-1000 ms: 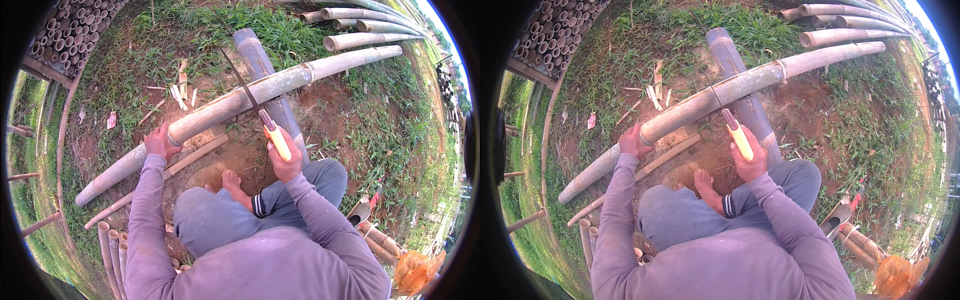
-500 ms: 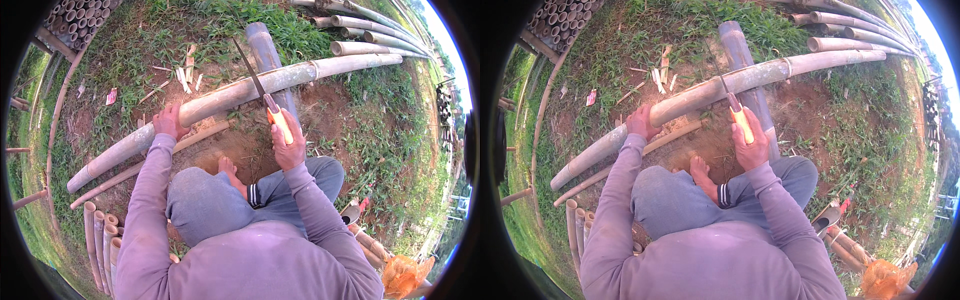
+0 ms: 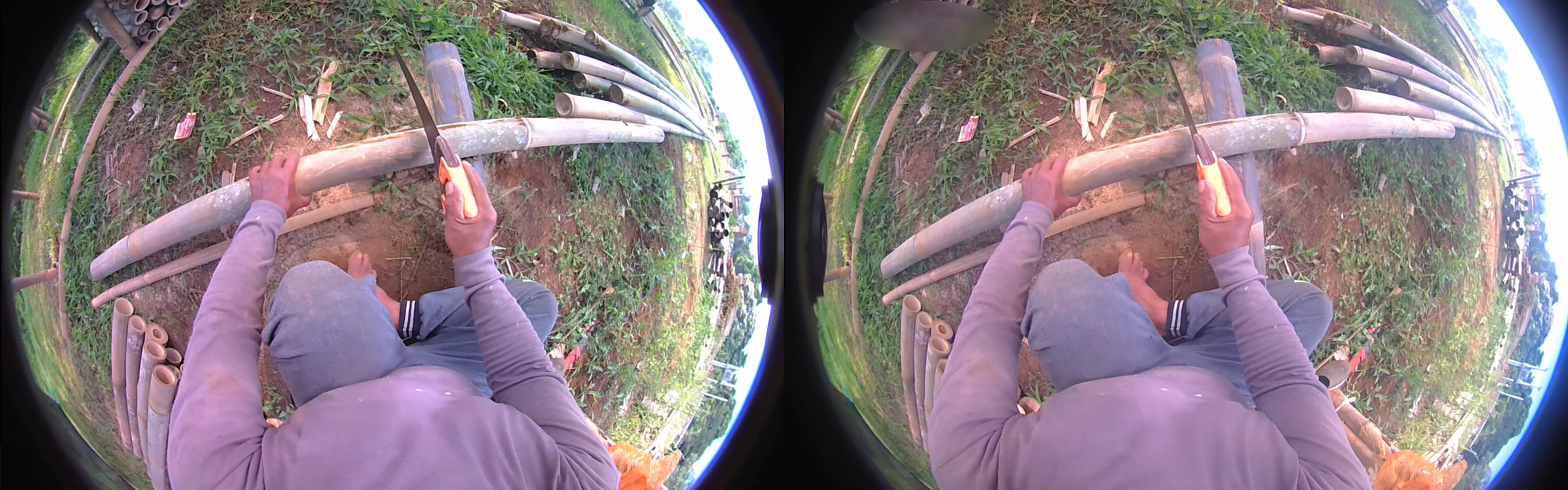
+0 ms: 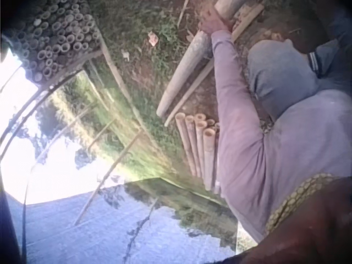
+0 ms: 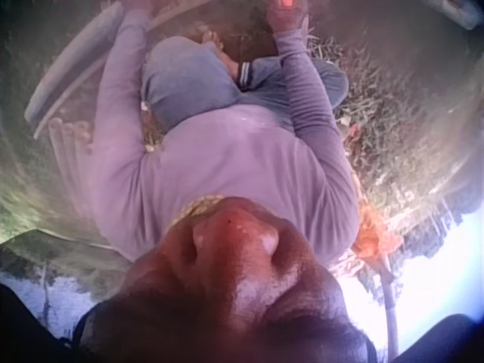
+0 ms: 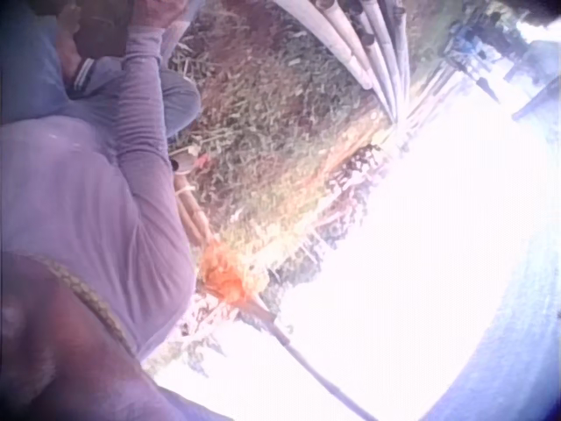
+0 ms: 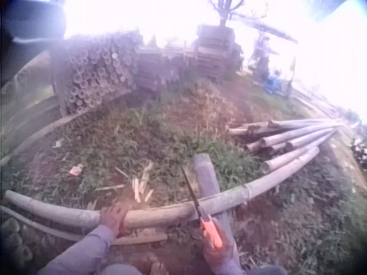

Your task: The person sits on the ground and uses a hand saw to cut long bamboo poles into shorter sections. After each cut, the person places the cut piece aside and repositions the remaining pole to continue cutting.

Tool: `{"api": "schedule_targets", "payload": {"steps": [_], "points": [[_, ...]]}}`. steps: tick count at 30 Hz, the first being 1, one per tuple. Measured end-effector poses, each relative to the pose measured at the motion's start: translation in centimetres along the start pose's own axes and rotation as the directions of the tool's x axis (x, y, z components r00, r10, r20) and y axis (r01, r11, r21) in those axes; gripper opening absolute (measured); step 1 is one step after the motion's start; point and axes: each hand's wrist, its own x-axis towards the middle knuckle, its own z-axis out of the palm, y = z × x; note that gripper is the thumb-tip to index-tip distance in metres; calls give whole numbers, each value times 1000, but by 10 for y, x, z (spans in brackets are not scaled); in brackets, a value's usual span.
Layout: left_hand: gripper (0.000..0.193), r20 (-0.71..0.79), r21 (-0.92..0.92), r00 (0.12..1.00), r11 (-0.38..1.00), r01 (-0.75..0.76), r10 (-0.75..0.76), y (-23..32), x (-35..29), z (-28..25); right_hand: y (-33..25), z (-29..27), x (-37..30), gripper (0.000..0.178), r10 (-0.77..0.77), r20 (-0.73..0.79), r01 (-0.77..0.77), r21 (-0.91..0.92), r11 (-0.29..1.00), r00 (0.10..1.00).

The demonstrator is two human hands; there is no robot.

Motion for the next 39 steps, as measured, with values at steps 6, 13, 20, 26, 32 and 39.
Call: {"api": "schedule_targets", "payload": {"steps": [6, 13, 20, 26, 32, 39], "points": [[98, 70, 30, 996, 998, 47, -49, -9, -3, -1, -15, -54, -84, 52, 85, 51, -87, 25, 996, 995], [97, 30, -3, 999, 1000, 21, -21, -5, -4, 5, -10, -69, -113, 60, 122, 10, -123, 133, 983, 992], [100, 59, 19, 998, 1000, 25, -26, 0, 1, -3, 3, -4, -8, 47, 35, -21, -34, 28, 999, 999], [100, 67, 29, 996, 998, 61, -63, -4, -8, -3, -26, -114, -157, 56, 123, 96, -128, 47, 991, 988], [99, 77, -7, 997, 1000, 29, -28, 2, 1, -2, 9, -13, -26, 48, 148, 3, -147, 123, 981, 989], [98, 87, -12, 994, 998, 61, -60, -6, -4, -7, -18, -61, -85, 49, 140, 69, -144, 63, 988, 988]]}}
